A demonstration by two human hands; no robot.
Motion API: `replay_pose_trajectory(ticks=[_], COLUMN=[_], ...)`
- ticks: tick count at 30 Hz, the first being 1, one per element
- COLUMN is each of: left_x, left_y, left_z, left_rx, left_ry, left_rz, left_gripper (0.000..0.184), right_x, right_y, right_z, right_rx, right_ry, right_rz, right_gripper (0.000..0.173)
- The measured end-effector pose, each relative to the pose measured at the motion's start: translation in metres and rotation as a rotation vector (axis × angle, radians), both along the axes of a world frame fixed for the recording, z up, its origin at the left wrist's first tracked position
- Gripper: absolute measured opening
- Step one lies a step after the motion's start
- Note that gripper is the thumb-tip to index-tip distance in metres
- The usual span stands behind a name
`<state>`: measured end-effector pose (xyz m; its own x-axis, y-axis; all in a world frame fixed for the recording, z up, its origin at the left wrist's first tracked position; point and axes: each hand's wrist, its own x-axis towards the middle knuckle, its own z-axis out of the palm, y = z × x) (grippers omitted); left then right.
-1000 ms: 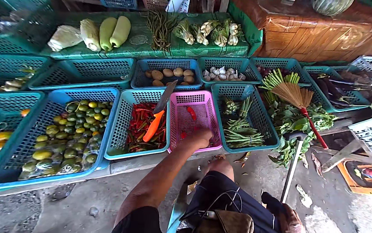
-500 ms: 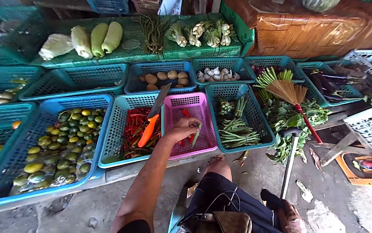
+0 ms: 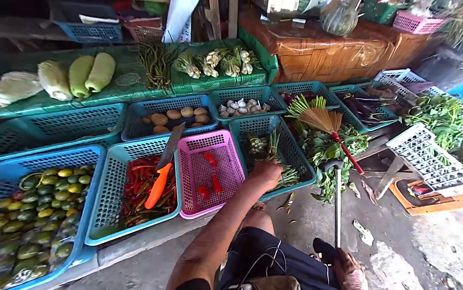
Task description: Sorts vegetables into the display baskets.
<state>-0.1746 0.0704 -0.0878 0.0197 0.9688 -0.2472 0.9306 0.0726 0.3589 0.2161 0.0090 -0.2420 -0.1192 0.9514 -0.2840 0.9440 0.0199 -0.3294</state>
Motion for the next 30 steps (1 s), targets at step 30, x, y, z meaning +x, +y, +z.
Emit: replay_pose_trajectory(ticks=[30], left_x=[-0.050], left_y=[-0.193], left_z=[-0.062], left_rx=[1.022], left_ry=[-0.484], left_rz=[0.654], left_gripper=[0.029], right_x=[0.013], right_y=[-0.013], right_z=[-0.017], right_rx=[0.124], right_ry=[0.386], right_rz=[-0.206], right_gripper=[0.037])
